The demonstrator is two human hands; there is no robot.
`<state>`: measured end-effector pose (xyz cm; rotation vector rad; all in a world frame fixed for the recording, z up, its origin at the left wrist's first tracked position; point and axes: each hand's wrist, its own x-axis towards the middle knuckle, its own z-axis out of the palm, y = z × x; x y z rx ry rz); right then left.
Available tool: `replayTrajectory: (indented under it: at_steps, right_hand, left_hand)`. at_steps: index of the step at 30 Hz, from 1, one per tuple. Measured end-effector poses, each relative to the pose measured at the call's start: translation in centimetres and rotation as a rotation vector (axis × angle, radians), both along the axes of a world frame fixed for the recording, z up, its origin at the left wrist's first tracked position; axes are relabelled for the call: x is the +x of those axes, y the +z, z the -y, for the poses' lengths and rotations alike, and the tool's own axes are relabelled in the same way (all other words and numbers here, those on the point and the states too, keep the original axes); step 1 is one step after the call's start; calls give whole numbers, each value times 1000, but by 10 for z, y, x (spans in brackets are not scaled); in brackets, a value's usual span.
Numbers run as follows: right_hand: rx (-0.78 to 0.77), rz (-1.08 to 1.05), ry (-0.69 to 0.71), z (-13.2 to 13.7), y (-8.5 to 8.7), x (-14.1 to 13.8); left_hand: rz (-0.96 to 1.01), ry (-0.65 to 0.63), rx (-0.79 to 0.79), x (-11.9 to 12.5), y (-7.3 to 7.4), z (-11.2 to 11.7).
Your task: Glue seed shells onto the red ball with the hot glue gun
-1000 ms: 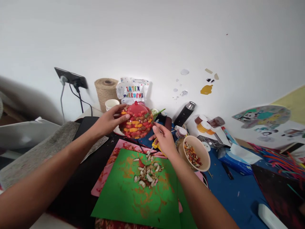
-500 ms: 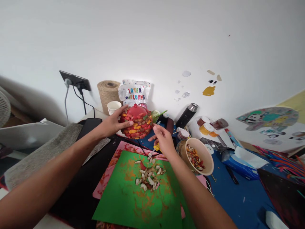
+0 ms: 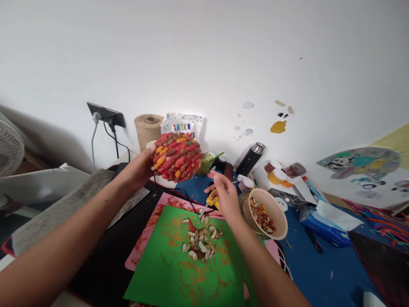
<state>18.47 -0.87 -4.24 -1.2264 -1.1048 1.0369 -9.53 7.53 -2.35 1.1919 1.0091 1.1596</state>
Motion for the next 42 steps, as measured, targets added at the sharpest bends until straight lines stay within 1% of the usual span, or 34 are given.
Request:
replayTrajectory:
  at_steps: [4, 8, 13, 18, 22, 24, 29, 31, 33, 35, 38, 42]
  right_hand:
    - [-6, 0, 19, 5, -5, 1]
    - [40, -2, 55, 10, -4, -3]
    - [80, -5, 38, 17, 2, 0]
    - [65, 35, 25, 26, 5, 5]
    - [38, 61, 14, 32, 4, 4]
    - [39, 79, 12, 34, 4, 2]
    - [89, 52, -7, 39, -1, -4]
    - [98, 34, -7, 40, -3, -3]
    - [90, 28, -13, 40, -3, 0]
    - [78, 20, -59, 39, -2, 4]
    - [59, -7, -154, 36, 1, 12]
    - [24, -35, -156, 34, 4, 15]
  left_hand:
    - [153, -116, -175, 14, 0, 11]
    - [295, -197, -288, 36, -2, 27]
    - [418, -251, -366, 58, -12, 41]
    - [581, -289, -497, 67, -23, 47]
    - [645, -342, -528, 69, -29, 47]
    - [716, -360, -557, 68, -36, 43]
    - [884, -433, -642, 59, -62, 25]
    - [911, -448, -656, 53, -72, 18]
    - [907, -433, -660, 48, -78, 15]
    - [880, -413, -650, 44, -79, 15]
    - [811, -427, -617, 42, -75, 18]
    - [706, -415, -579, 42, -68, 21]
